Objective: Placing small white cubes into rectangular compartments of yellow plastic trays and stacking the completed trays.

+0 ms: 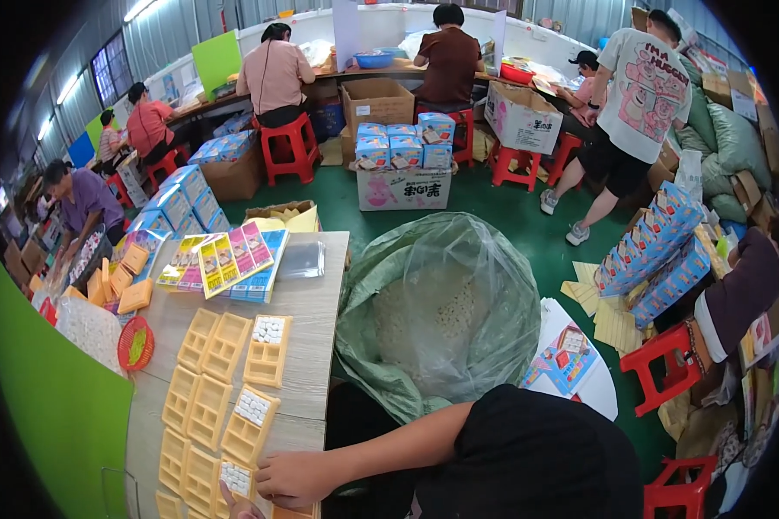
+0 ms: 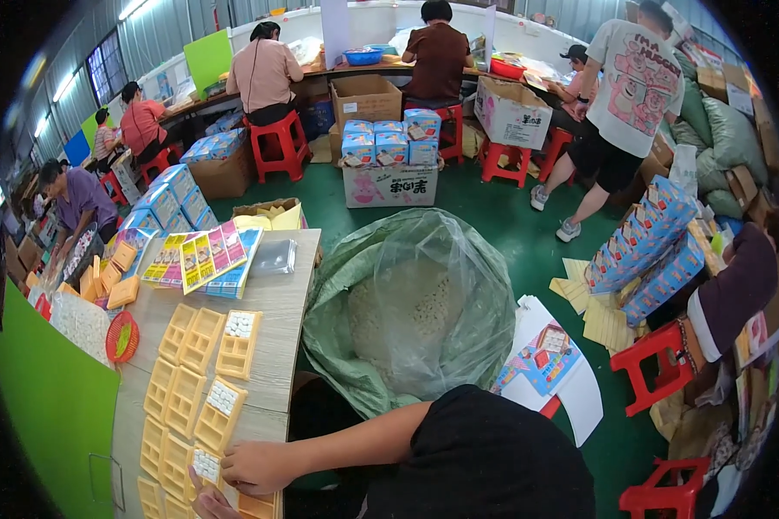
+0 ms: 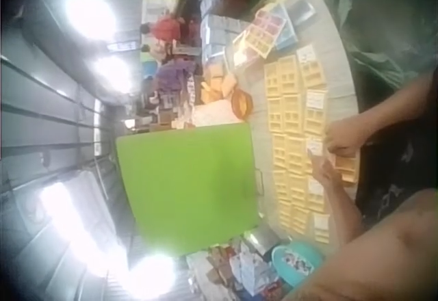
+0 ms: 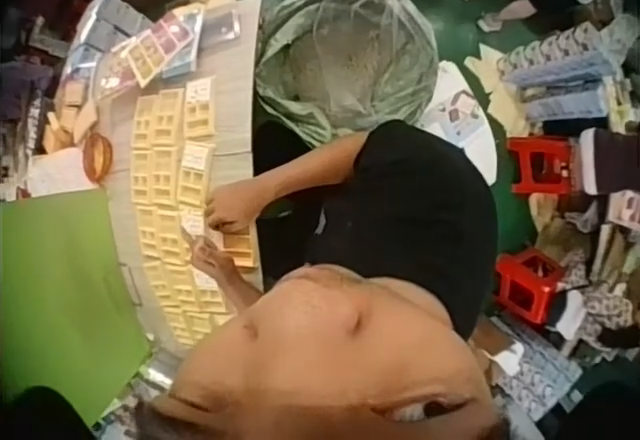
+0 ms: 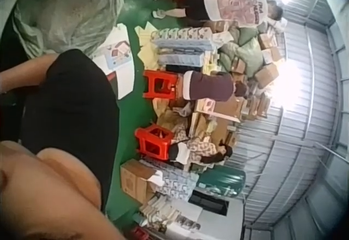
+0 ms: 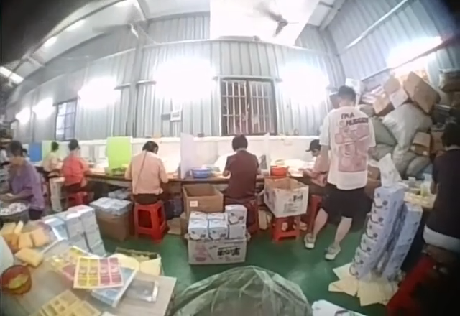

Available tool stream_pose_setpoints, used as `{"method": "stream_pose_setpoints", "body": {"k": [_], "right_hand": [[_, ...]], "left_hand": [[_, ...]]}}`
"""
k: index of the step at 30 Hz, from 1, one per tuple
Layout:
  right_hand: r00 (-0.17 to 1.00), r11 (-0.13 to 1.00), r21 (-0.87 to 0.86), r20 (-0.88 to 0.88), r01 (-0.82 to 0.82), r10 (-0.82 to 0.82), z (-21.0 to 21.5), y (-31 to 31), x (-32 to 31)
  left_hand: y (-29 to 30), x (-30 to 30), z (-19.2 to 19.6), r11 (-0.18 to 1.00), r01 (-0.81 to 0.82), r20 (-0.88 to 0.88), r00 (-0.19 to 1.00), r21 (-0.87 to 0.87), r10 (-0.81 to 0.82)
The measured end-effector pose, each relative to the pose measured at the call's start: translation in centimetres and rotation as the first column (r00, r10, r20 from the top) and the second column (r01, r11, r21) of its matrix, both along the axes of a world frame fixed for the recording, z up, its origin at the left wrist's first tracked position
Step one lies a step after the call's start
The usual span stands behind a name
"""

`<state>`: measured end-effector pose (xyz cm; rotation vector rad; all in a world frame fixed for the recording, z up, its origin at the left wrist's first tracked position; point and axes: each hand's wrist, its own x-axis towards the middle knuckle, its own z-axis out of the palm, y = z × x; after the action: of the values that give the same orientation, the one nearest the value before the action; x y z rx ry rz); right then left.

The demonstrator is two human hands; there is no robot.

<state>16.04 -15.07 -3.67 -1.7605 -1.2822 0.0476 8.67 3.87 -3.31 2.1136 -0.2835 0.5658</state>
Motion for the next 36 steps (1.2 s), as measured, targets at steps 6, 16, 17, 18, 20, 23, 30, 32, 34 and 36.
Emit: {"method": "stream_pose_setpoints", "body": {"k": [6,16,17,18,20,23,30,32,34,36], "right_hand": [[1.000,1.000,-0.014,-0.019,-0.001,0.001,-0.2,0.0,0.0],[1.000,0.999,0.031,-0.001,0.012,-0.012,0.9,-0.3,-0.1],[1.000,0.999,0.032,-0.001,0.011,-0.011,0.7,-0.2,-0.1],[1.000,1.000,0.023,-0.001,0.004,-0.004,0.4,-0.2,-0.2],[1.000,1.000,0.015,0.005,-0.001,0.001,0.3,-0.3,-0.1],[1.000,1.000,0.012,0.006,-0.003,0.003,0.2,-0.4,-0.2],[1.000,1.000,0.013,0.000,0.018,-0.018,0.7,-0.4,-0.2],[1.000,1.000,0.023,-0.002,0.019,-0.019,0.7,-0.3,-0.1],[0.999,0.999,0.017,-0.008,0.035,-0.035,0.8,-0.2,-0.1],[0.999,1.000,0.009,-0.019,0.028,-0.028,0.6,-0.1,-0.2]], "left_hand": [[0.4,0.3,-0.5,0.999,0.039,0.033,0.999,0.017,-0.040],[2.6,-0.6,-4.6,0.910,-0.295,-0.391,0.905,-0.292,0.168],[2.5,-0.5,-4.4,0.910,-0.296,-0.390,0.905,-0.291,0.170],[2.2,-0.2,-4.2,0.939,-0.154,-0.233,0.969,-0.307,0.083],[0.9,0.2,-2.1,0.955,-0.006,-0.064,0.998,-0.297,-0.013],[-0.3,0.2,-0.2,0.978,-0.096,-0.199,0.978,-0.184,0.059],[-1.3,-0.1,0.8,0.942,-0.208,-0.246,0.959,-0.264,0.143],[-1.1,-0.1,0.6,0.932,-0.184,-0.225,0.967,-0.312,0.115],[-0.8,-0.2,0.6,0.963,-0.158,-0.233,0.967,-0.218,0.106],[-1.3,-0.2,1.1,0.960,-0.158,-0.258,0.961,-0.230,0.097]]}}
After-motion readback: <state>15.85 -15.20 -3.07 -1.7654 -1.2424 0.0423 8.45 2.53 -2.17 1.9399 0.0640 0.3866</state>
